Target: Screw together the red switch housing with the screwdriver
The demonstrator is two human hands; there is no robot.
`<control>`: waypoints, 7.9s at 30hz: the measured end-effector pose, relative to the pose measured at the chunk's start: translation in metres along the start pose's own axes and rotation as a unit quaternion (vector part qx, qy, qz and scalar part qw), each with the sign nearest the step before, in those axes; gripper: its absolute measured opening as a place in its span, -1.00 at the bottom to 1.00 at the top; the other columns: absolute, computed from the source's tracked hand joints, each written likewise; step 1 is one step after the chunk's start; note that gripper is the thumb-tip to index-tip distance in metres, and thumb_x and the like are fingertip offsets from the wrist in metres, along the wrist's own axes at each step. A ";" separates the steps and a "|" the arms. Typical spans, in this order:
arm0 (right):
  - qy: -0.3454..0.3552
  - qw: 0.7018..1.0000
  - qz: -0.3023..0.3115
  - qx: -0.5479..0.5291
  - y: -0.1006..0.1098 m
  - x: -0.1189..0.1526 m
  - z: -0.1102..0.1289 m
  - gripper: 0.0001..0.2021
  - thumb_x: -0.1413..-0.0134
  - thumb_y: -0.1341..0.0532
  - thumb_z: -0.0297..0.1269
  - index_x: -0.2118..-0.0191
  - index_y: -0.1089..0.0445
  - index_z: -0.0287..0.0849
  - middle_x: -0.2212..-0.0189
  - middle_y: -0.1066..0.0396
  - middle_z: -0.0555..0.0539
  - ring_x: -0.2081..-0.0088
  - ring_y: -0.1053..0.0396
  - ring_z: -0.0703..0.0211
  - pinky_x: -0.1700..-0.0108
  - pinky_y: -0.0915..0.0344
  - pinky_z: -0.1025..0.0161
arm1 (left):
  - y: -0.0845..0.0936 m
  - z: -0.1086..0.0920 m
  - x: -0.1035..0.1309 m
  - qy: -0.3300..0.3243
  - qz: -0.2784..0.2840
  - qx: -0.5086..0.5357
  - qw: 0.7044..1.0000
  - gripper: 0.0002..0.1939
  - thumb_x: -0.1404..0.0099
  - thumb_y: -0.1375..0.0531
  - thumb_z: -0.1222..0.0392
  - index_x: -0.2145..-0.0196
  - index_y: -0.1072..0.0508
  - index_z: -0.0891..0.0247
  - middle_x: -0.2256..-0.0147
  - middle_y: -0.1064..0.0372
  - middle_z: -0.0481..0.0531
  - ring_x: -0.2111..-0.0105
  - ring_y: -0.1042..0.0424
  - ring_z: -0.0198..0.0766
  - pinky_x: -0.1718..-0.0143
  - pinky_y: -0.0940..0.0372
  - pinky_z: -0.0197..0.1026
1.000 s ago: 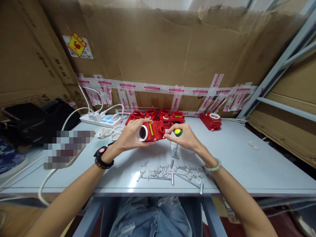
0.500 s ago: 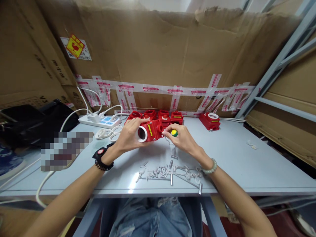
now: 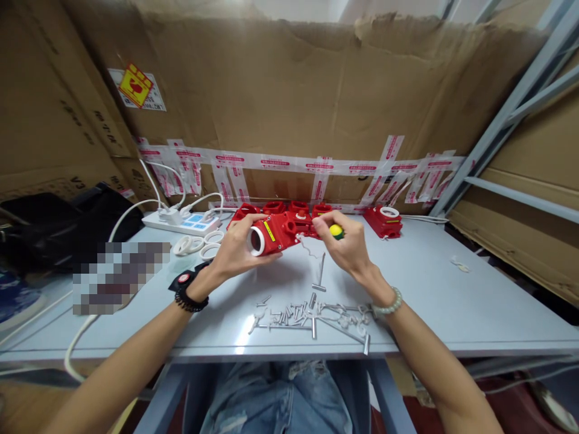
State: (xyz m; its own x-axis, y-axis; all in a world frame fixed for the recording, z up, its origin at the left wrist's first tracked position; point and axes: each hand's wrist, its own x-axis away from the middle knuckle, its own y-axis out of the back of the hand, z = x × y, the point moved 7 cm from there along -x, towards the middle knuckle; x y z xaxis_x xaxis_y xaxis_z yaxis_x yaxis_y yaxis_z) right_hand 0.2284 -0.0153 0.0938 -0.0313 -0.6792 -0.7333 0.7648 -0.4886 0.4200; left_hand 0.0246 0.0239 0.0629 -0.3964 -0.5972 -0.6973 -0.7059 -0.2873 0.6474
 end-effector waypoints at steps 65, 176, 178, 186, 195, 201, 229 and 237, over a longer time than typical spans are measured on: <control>-0.118 0.992 -0.031 -0.030 0.036 -0.022 -0.053 -0.58 -0.03 -0.20 0.01 0.65 -0.20 -0.15 0.82 -0.19 0.07 0.73 -0.23 0.30 0.65 -0.14 0.33 | 0.012 0.005 -0.003 -0.055 -0.004 -0.122 0.991 -0.44 -0.08 -0.25 -0.01 0.01 -0.24 0.27 0.10 -0.36 0.17 0.12 -0.33 0.00 0.13 -0.15 -0.03; -0.154 0.979 0.099 0.095 -0.003 -0.009 -0.060 -0.47 -0.12 0.03 0.15 0.66 -0.16 -0.18 0.78 -0.09 0.07 0.67 -0.08 0.35 0.58 0.00 0.32 | 0.013 0.033 -0.006 0.009 0.054 -0.172 0.984 -0.40 -0.08 -0.29 -0.01 -0.01 -0.22 0.23 0.07 -0.33 0.12 0.10 -0.28 0.00 0.13 -0.11 -0.05; -0.190 0.976 0.101 0.030 -0.004 -0.008 -0.062 -0.61 -0.10 -0.04 0.08 0.51 -0.20 -0.16 0.73 -0.10 0.12 0.68 -0.07 0.36 0.61 -0.01 0.34 | 0.013 0.033 -0.006 0.012 0.054 -0.169 0.984 -0.40 -0.08 -0.29 0.00 -0.01 -0.21 0.23 0.06 -0.33 0.12 0.09 -0.28 0.00 0.12 -0.11 -0.05; -0.229 0.941 0.212 -0.129 -0.010 -0.005 -0.058 -0.71 -0.01 -0.19 -0.04 0.31 -0.12 -0.09 0.64 -0.26 0.13 0.59 -0.25 0.27 0.61 -0.22 0.34 | 0.010 0.035 -0.005 0.020 0.061 -0.169 0.983 -0.43 -0.09 -0.28 0.00 -0.01 -0.22 0.19 0.05 -0.32 0.12 0.08 -0.27 0.01 0.12 -0.11 -0.04; -0.180 0.972 0.102 0.111 0.000 -0.008 -0.064 -0.42 -0.15 0.08 0.16 0.71 -0.07 -0.16 0.81 -0.10 0.04 0.69 -0.12 0.34 0.56 -0.05 0.30 | 0.011 0.033 -0.005 0.023 0.070 -0.166 0.983 -0.42 -0.08 -0.29 0.00 -0.01 -0.22 0.21 0.05 -0.32 0.12 0.07 -0.27 0.01 0.12 -0.12 -0.04; -0.249 0.955 0.154 -0.056 -0.011 -0.004 -0.072 -0.79 -0.05 -0.13 -0.09 0.32 -0.13 -0.10 0.74 -0.08 0.21 0.72 -0.10 0.34 0.66 -0.02 0.36 | 0.010 0.033 -0.005 0.027 0.081 -0.155 0.984 -0.43 -0.07 -0.29 0.03 0.00 -0.23 0.21 0.04 -0.32 0.13 0.06 -0.27 0.02 0.11 -0.12 -0.03; -0.182 0.983 -0.012 -0.003 0.012 -0.010 -0.067 -0.57 -0.06 -0.12 0.08 0.61 -0.22 -0.16 0.80 -0.23 0.05 0.71 -0.22 0.27 0.61 -0.12 0.32 | 0.011 0.030 -0.005 0.043 0.073 -0.106 0.991 -0.40 -0.05 -0.31 0.00 0.01 -0.21 0.20 0.03 -0.32 0.11 0.05 -0.30 -0.01 0.09 -0.17 -0.06; -0.145 0.986 -0.074 0.022 0.032 -0.015 -0.059 -0.65 -0.04 -0.16 0.01 0.56 -0.26 -0.15 0.74 -0.23 0.05 0.68 -0.19 0.28 0.59 -0.12 0.31 | 0.012 0.035 -0.005 0.048 0.072 -0.101 0.991 -0.40 -0.05 -0.30 0.00 0.00 -0.20 0.19 0.03 -0.32 0.11 0.05 -0.31 0.00 0.08 -0.17 -0.04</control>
State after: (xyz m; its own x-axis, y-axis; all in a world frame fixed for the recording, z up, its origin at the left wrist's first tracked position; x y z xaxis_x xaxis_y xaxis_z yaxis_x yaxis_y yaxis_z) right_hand 0.2912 0.0110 0.0868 -0.3280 -0.7239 -0.6069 0.7096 -0.6129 0.3476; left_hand -0.0022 0.0499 0.0632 -0.4195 -0.7093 -0.5665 -0.5097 -0.3324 0.7935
